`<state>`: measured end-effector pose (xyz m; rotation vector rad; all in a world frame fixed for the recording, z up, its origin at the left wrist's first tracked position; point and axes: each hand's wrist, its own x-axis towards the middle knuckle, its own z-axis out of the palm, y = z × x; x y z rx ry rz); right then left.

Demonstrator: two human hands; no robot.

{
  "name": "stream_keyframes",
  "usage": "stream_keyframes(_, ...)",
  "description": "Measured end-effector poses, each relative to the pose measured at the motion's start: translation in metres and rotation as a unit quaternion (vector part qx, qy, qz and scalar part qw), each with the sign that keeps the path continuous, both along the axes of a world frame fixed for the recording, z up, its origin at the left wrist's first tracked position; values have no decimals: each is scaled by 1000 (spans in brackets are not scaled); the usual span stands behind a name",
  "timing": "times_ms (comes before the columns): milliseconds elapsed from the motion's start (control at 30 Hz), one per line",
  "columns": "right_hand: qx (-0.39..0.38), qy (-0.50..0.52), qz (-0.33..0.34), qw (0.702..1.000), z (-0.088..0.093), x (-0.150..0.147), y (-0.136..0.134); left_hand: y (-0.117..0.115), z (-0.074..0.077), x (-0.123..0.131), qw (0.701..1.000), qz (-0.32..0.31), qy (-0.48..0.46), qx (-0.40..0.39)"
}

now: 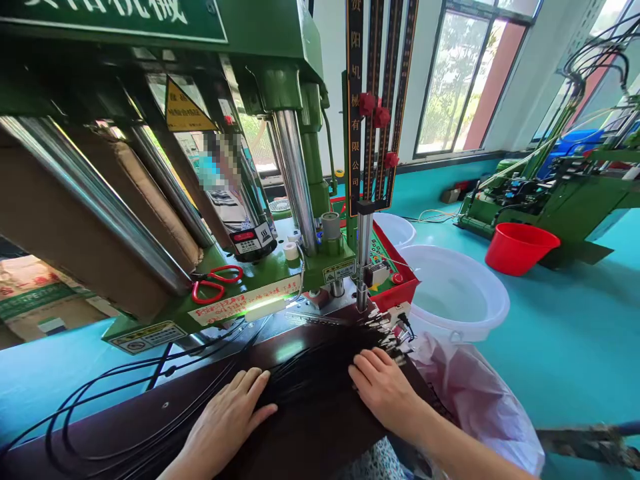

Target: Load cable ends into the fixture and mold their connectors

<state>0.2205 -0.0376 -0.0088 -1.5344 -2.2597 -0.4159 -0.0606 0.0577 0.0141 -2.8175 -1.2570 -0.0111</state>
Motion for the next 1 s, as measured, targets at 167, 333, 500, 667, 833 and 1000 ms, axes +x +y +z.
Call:
stream_keyframes(167, -85, 77, -74, 991, -2, -7, -41, 9, 10, 25, 999, -6, -48, -17)
stream_keyframes(333, -153, 120, -33, 980, 13, 1, -32, 26, 20, 58, 994, -18, -49, -97)
stream_keyframes(500, -145, 230, -31, 962, 13, 7, -12, 35, 43, 54, 971, -28, -169, -168)
stream_keyframes(667, -105, 348, -20, 931, 19, -13, -5, 25, 66, 48, 971, -17, -183, -155)
stream_keyframes(833, -156, 355, 41, 921, 29, -43, -3, 23, 41, 63, 988, -1, -74, -139)
stream_keyframes(1000, -151, 320, 55, 934, 25, -53, -3, 32, 25, 67, 983, -45, -94, -148)
